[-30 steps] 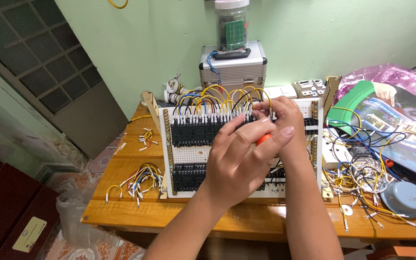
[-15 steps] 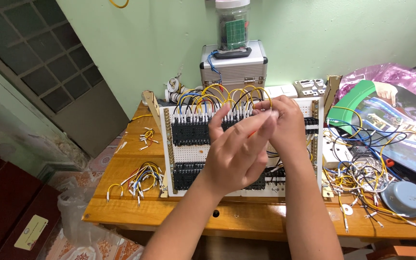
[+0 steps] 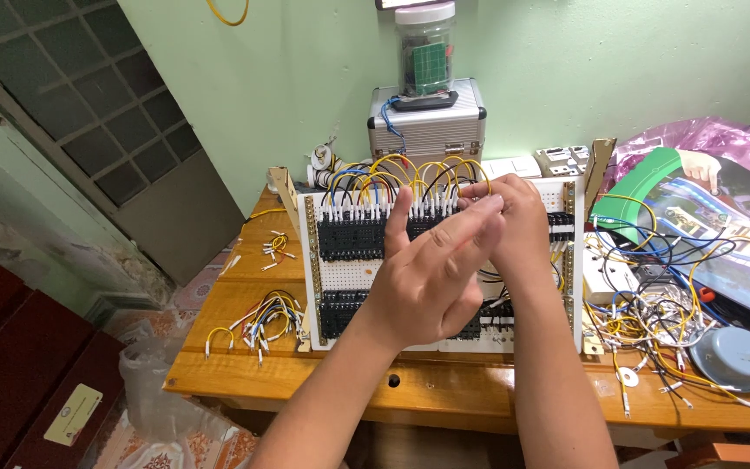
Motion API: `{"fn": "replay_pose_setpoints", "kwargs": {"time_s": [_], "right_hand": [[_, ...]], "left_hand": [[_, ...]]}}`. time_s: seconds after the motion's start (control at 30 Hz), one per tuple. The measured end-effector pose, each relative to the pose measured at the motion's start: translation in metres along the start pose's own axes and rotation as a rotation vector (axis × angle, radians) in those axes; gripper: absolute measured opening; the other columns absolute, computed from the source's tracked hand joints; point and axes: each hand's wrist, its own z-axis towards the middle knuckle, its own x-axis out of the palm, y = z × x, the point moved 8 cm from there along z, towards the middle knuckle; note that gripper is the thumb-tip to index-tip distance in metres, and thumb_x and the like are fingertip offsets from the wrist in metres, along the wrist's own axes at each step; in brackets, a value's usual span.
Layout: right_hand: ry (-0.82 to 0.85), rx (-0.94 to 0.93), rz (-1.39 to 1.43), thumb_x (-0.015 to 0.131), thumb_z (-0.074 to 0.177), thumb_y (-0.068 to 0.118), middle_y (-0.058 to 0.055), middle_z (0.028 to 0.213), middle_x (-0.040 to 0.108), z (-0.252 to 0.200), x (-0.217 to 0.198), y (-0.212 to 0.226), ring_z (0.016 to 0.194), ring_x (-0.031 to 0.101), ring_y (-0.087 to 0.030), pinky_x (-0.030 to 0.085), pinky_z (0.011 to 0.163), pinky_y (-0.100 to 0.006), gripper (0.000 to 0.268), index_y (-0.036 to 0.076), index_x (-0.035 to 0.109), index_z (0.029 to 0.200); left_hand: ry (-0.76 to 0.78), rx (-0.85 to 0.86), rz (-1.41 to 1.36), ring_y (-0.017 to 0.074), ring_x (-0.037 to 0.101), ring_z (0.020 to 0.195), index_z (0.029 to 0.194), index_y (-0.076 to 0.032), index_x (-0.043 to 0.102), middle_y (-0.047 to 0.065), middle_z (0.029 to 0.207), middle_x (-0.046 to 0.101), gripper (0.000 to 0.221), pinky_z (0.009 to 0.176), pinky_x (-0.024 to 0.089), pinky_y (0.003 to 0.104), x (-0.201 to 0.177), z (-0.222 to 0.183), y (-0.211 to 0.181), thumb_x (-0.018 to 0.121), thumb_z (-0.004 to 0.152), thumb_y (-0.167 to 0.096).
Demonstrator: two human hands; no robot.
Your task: Inserting electrical wires into a terminal block and securing them with a screwdriver.
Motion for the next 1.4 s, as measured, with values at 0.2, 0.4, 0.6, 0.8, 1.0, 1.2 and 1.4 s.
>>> {"fn": "replay_pose_setpoints", "kwargs": {"time_s": [0.2,0.4,0.6,0.8,1.0,1.2,1.4], "right_hand": [[-0.054,-0.159,-0.104,0.08,0.088,0.024,-0.001,0.088,0.063,0.005,0.007,-0.016,0.092,0.059,-0.025,0.044,0.082,-0.038,0.009,0.019,0.08,0.096],[-0.033,-0.092,-0.051,0.085,0.085,0.018,-0.001,0.088,0.065,0.004,0.005,-0.013,0.095,0.059,-0.022,0.045,0.083,-0.036,0.011,0.017,0.08,0.095],[-0.046,-0.16,-0.094,0.076,0.089,0.023,0.0,0.084,0.062,0.005,0.006,-0.014,0.088,0.06,-0.023,0.045,0.082,-0.037,0.01,0.019,0.081,0.097],[-0.034,-0.083,-0.037,0.083,0.086,0.02,0.001,0.086,0.063,0.005,0.006,-0.014,0.091,0.06,-0.021,0.044,0.081,-0.035,0.011,0.018,0.082,0.096],[-0.025,-0.104,-0.064,0.069,0.079,0.014,-0.001,0.089,0.064,0.002,0.004,-0.01,0.094,0.059,-0.023,0.044,0.082,-0.038,0.022,0.019,0.08,0.098],[-0.05,-0.12,-0.039,0.081,0.086,0.017,-0.001,0.09,0.067,0.003,0.003,-0.005,0.093,0.061,-0.021,0.045,0.083,-0.034,0.007,0.017,0.08,0.094],[0.067,0.112,0.198,0.075,0.091,0.019,0.006,0.08,0.058,-0.002,-0.009,0.007,0.062,0.04,-0.006,0.036,0.059,-0.023,0.018,0.018,0.072,0.11]], "left_hand": [[-0.168,-0.016,0.256,0.0166,0.07,0.093,0.133,-0.037,0.063,0.0,0.106,0.058,0.03,0.112,0.041,0.05,-0.017,0.007,-0.006,0.075,0.105,-0.036],[-0.048,0.034,0.014,0.0236,0.076,0.128,0.151,-0.015,0.044,0.013,0.142,0.067,0.042,0.127,0.012,0.054,-0.003,-0.002,-0.008,0.043,0.109,-0.014],[-0.185,-0.012,0.226,0.0224,0.075,0.101,0.129,-0.03,0.065,0.003,0.116,0.061,0.027,0.118,0.031,0.057,-0.021,0.01,-0.013,0.065,0.104,-0.042],[-0.139,0.015,0.058,0.0271,0.084,0.115,0.14,-0.022,0.055,0.012,0.136,0.069,0.03,0.121,0.019,0.05,-0.011,-0.003,-0.005,0.048,0.111,-0.019],[-0.104,-0.01,0.089,0.0265,0.077,0.128,0.14,-0.017,0.058,0.01,0.14,0.067,0.037,0.124,0.007,0.067,-0.016,0.005,-0.005,0.051,0.104,-0.017],[-0.079,-0.004,0.06,0.0204,0.076,0.107,0.137,-0.02,0.06,0.005,0.125,0.068,0.031,0.115,0.036,0.053,-0.025,0.009,-0.006,0.055,0.107,-0.017],[-0.01,0.011,0.005,0.0224,0.078,0.117,0.143,-0.013,0.053,0.007,0.132,0.069,0.035,0.125,0.029,0.056,-0.024,0.008,-0.007,0.048,0.109,-0.015]]}}
